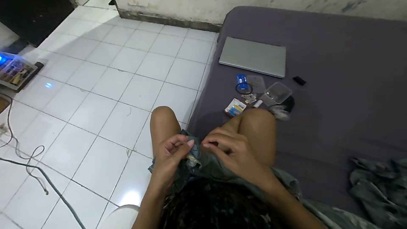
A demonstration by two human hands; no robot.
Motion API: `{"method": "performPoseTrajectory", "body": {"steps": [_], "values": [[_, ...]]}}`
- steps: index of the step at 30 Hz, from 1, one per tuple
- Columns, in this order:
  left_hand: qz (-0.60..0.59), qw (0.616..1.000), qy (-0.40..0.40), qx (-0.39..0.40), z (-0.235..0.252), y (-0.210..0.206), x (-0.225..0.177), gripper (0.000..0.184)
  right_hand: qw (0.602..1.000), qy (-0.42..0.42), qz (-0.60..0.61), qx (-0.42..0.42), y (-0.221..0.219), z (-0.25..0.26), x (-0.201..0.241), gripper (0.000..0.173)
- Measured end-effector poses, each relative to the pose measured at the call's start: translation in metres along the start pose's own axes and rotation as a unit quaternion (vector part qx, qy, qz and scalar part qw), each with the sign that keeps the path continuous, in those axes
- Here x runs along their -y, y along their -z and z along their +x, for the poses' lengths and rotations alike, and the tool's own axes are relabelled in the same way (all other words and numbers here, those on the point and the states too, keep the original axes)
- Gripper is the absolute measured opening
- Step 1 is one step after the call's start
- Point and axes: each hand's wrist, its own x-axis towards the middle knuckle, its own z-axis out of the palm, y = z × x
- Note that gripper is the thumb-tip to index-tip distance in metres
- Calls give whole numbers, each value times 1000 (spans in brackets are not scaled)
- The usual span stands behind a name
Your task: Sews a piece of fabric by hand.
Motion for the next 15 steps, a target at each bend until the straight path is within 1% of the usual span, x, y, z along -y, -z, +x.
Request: {"method": "performPoseTrajectory", "body": {"steps": [5,7,10,11,13,14,15], "values": [[2,1000,-2,-3,0,-1,1,15,1000,10,18,9,1,0,3,17],[5,1000,-1,-5,0,-1,1,15,997,-3,82,11,1,0,3,16],[22,1000,-13,16,-1,-1,3,14,976,-50,213,15,2,-1,2,13],[34,999,-20,29,-1,-1,3,13,967,-71,245,19,3,0,4,15],[58,996,-36,65,-1,0,4,14,948,-113,297,27,3,1,6,29],[64,993,-45,86,0,1,4,18,937,-128,324,31,3,1,5,33],[68,991,-50,106,0,2,5,23,924,-142,353,29,2,2,2,34]]}}
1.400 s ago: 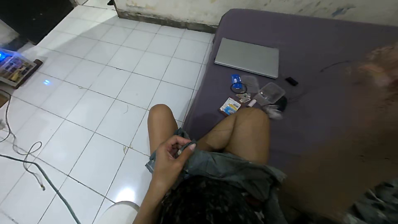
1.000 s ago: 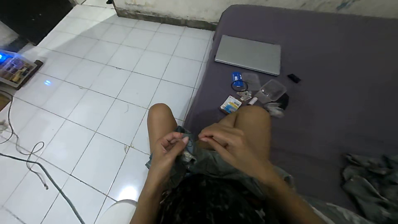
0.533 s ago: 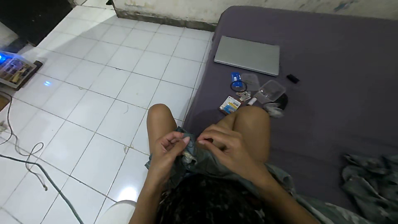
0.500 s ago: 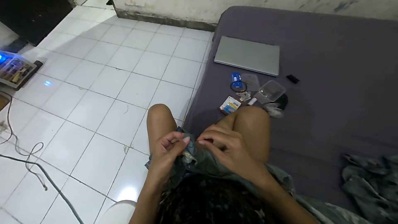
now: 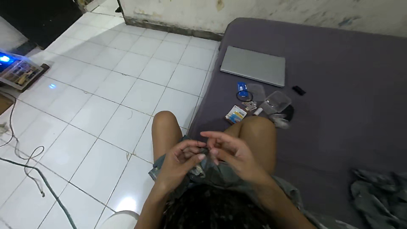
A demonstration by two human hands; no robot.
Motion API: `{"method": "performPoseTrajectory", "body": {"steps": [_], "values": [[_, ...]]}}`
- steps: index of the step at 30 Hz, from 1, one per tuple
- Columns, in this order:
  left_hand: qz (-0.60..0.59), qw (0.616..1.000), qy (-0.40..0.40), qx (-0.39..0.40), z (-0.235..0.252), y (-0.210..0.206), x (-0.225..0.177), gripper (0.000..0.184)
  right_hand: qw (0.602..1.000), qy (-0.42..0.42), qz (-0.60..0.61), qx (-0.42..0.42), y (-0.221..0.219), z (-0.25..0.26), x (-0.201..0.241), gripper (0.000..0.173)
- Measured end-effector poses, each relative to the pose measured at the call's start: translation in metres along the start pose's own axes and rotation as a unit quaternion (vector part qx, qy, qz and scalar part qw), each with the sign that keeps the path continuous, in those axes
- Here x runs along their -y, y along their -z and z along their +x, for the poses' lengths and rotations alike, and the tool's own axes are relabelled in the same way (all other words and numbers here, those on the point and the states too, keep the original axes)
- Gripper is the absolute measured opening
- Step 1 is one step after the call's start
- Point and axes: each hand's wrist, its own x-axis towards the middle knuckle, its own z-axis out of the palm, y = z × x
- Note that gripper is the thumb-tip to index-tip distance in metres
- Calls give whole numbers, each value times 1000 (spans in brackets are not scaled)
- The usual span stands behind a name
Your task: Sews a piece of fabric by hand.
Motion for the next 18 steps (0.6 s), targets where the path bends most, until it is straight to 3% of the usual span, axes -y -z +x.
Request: {"method": "performPoseTrajectory", "body": {"steps": [4,11,18], "values": [[14,999,-11,33,-1,1,1,37,995,-44,91,2,7,4,-7,19],[63,997,-28,-19,-3,-3,-1,31,988,-98,101,-61,28,8,12,17],[77,995,-45,-33,-4,1,0,32,995,18,-46,-83,147,6,100,15]]}}
